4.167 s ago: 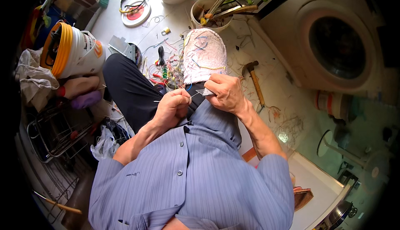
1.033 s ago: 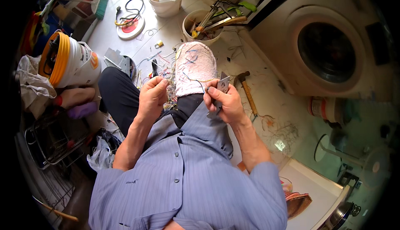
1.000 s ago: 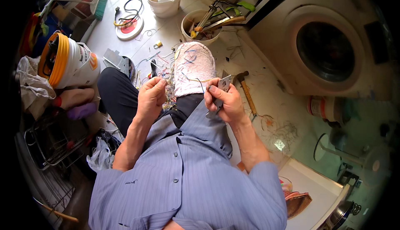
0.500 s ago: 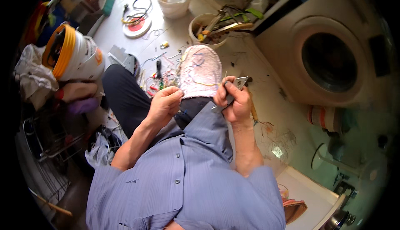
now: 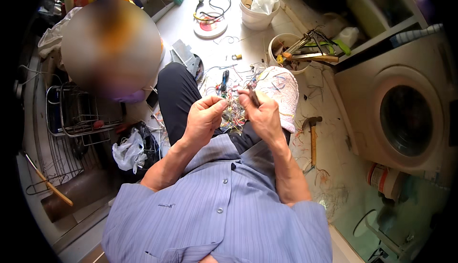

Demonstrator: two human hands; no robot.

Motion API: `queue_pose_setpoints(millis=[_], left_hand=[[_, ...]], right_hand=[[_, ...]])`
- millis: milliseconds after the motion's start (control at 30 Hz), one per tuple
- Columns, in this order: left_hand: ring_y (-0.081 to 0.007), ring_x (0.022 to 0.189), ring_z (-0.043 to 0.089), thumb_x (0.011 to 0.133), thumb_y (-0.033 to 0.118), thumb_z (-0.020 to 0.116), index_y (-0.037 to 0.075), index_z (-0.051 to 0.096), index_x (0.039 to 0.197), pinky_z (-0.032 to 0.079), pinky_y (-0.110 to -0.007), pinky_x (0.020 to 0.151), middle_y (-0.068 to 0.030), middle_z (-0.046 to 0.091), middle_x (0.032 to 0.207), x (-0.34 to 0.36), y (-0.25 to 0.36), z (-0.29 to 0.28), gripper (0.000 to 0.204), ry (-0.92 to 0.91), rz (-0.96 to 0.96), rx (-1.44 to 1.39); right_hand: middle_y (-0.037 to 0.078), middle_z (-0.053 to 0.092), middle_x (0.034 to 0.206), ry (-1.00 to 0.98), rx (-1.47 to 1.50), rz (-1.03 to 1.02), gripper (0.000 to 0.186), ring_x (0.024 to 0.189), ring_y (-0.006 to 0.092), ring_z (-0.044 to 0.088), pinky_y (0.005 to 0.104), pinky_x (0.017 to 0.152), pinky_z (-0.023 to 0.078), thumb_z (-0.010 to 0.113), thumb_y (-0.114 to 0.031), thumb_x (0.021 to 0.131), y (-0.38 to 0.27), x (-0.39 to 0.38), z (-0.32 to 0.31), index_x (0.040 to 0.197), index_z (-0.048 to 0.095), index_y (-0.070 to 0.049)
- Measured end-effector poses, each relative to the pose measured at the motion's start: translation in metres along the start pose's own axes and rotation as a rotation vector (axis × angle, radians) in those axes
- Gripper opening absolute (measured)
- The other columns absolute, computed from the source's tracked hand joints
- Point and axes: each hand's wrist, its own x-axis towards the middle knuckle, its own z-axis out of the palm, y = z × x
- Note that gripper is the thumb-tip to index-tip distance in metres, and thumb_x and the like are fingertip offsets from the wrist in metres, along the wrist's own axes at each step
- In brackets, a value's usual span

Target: The person is sitting on the floor working on a bundle of wires on their lap. They use wire cutters to strip insulation from the wires and use a marker to label individual wires.

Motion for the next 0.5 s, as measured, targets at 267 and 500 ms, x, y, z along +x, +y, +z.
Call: queue_pose_setpoints(millis=[267,500], left_hand=[[-0.0021,0.074,0.054,0.091,-0.001,0.057,-0.001,0.069,0.1,0.044,-0.02,0.064,0.0014,0.067,0.086,0.002,-0.024,0.015,0.015,-0.059,0.201,0.451],[-0.0131,0.071,0.066,0.093,0.002,0.061,-0.006,0.044,0.142,0.052,-0.022,0.061,-0.016,0.06,0.132,0.006,-0.009,0.036,0.052,-0.228,-0.038,0.148]], right_hand=[[0.012,0.061,0.078,0.17,-0.133,-0.416,0.015,0.068,0.0241,0.06,0.0339,0.063,0.049,0.076,-0.01,0.083,0.011,-0.01,0.02,0.09,0.072,0.002],[-0.001,0.057,0.06,0.329,0.271,0.024,0.024,0.051,0.0066,0.049,0.0252,0.048,0.037,0.071,-0.019,0.094,0.019,-0.018,-0.031,0.082,0.07,0.001]])
